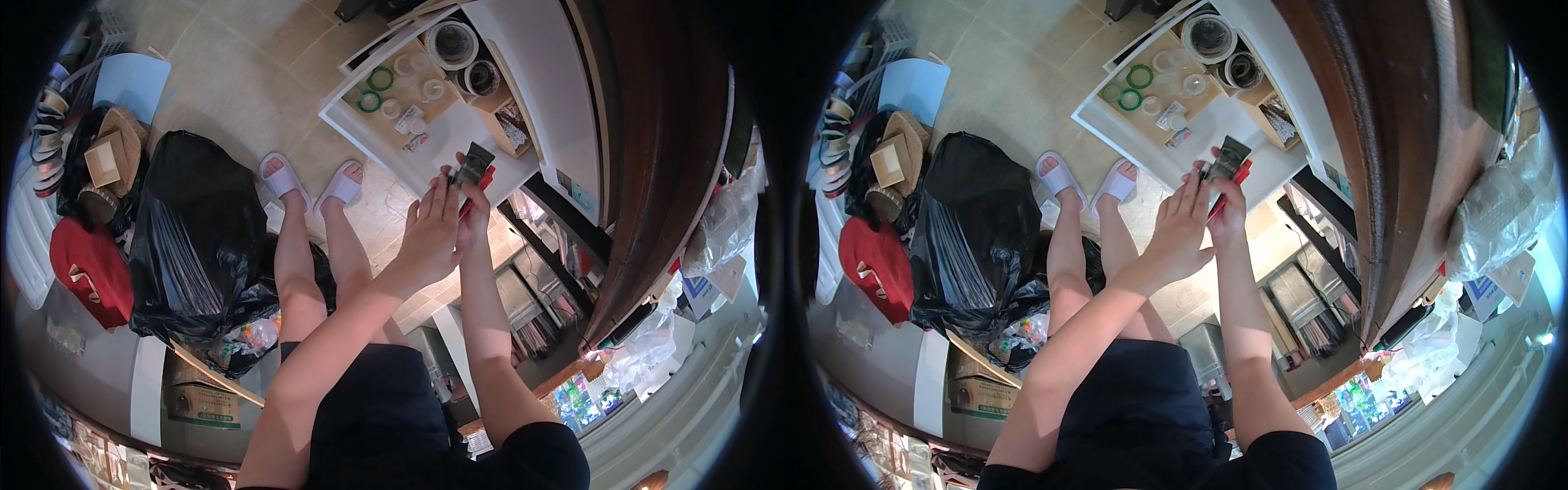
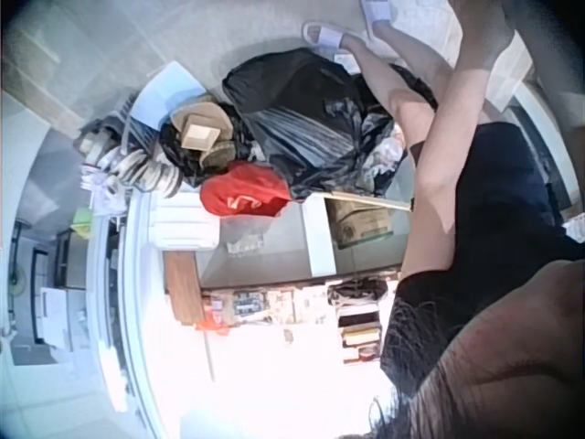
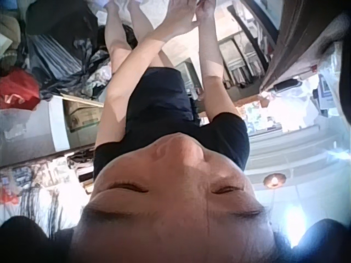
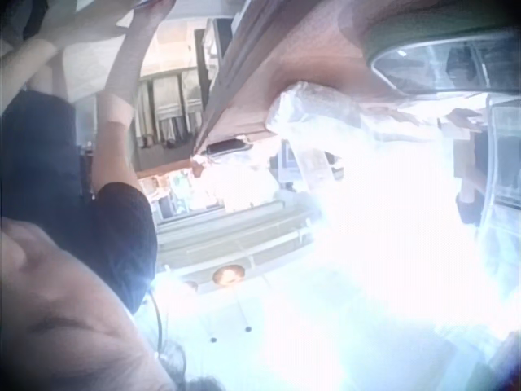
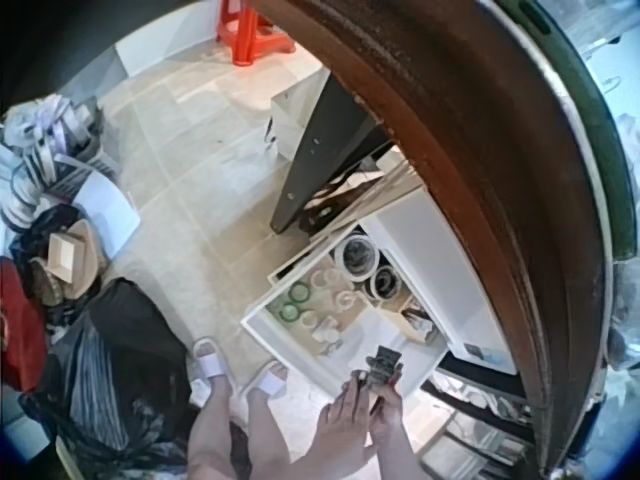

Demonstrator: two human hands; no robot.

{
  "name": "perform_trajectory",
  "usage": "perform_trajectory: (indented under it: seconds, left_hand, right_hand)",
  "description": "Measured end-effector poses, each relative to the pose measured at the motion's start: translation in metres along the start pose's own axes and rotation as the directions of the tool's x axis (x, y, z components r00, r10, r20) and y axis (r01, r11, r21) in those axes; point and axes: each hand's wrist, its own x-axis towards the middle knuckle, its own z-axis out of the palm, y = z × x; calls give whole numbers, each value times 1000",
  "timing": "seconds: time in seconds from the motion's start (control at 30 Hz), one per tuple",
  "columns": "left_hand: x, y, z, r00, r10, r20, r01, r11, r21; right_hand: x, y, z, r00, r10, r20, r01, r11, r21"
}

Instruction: The person picks up several small metal clips and a tube from a drawer, brings them to a table with an acrylic storage unit, and sorts them before putting a tube back into the drawer.

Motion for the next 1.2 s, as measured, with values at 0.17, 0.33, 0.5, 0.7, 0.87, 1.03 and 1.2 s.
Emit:
perform_trajectory:
  seconds: [0.17,0.33,0.5,0.7,0.87,1.03,1.2]
  left_hand:
    - [-21,-4,25,998,14,-61,-24,985,-168]
    - [-82,-36,22,949,-248,196,285,938,-196]
    - [-137,-94,40,922,-359,145,378,917,-131]
    - [-167,-115,51,877,-464,129,480,864,-154]
    - [-177,-120,49,868,-470,160,490,861,-132]
    - [-191,-127,49,841,-515,165,530,845,-65]
    - [-203,-129,46,829,-534,167,552,830,-83]
  right_hand:
    - [89,-12,-75,979,-111,-168,72,972,-226]
    - [171,-15,-133,897,-297,-328,258,953,-156]
    - [167,-7,-122,657,-512,-553,294,850,-437]
    - [142,-3,-132,556,-765,-325,176,490,-853]
    - [121,-2,-85,698,-471,540,205,-592,-780]
    - [116,-14,-83,882,-178,437,117,-815,-568]
    - [95,-30,-96,983,-98,153,-2,-849,-529]
